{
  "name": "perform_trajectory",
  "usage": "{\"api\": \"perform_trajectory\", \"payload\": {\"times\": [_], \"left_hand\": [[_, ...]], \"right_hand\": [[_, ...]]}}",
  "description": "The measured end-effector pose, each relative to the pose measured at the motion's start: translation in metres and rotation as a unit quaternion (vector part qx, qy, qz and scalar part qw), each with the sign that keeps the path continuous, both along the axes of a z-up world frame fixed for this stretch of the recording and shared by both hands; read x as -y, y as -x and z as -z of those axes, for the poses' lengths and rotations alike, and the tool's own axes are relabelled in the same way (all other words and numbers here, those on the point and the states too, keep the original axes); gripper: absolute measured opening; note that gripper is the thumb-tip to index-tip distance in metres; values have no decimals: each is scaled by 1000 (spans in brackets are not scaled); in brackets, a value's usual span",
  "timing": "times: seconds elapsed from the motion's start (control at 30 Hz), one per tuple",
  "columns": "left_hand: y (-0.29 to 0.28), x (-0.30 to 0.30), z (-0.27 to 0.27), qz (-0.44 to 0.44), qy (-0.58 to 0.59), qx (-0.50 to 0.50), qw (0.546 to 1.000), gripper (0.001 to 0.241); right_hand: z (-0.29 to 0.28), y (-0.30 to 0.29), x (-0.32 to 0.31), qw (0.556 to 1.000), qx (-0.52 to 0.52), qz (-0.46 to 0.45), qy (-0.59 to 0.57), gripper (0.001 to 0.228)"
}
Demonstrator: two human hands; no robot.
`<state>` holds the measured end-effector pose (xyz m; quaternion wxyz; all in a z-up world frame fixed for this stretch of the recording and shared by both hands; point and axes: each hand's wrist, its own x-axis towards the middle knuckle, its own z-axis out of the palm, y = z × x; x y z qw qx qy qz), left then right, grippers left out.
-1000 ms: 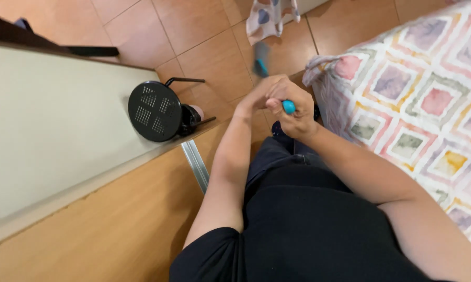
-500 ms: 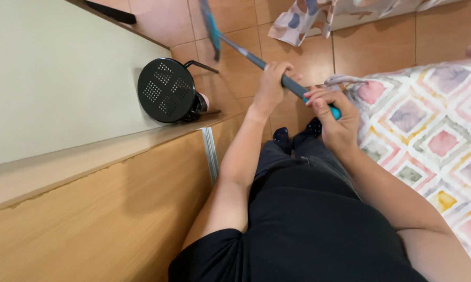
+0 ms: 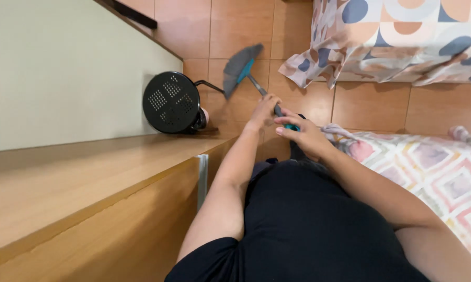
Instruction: The person sweeps a tiled floor using a broom and dustpan. They move a black stool and a blue dustpan to clear the area, then sweep debris into the dustpan. The person also opens a wooden cabinet door and sweeps the floor underneath it.
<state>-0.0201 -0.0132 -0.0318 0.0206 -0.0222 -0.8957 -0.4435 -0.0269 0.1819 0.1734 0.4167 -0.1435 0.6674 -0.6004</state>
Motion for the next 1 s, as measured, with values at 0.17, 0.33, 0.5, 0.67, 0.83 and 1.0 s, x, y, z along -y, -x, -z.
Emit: {"api": "perform_trajectory", "payload": {"times": [0.17,0.33,0.5,0.67,0.83,1.0], "left_hand": [[38,-4,20,-104,76,64,990,32],[44,-15,-71,-300,-18,98,949,81],[18,-22,-50,-451,-58,133,880,78],[-10,-27,-30,-532,-38,82,842,75],[-34,-37,-30,-564,-84,49,820,79],[-59,-56,-58,-581,-200,-45,788,79]], "right_hand": [[-50,71,38,896,408,161,-67,64],[78,166,52,857,505,-73,-69,25],[133,277,156,889,439,-130,-36,4],[99,213,195,935,344,-88,-26,9],[61,112,139,898,421,-101,-85,9],[-65,62,124,842,474,-216,-141,14]]}}
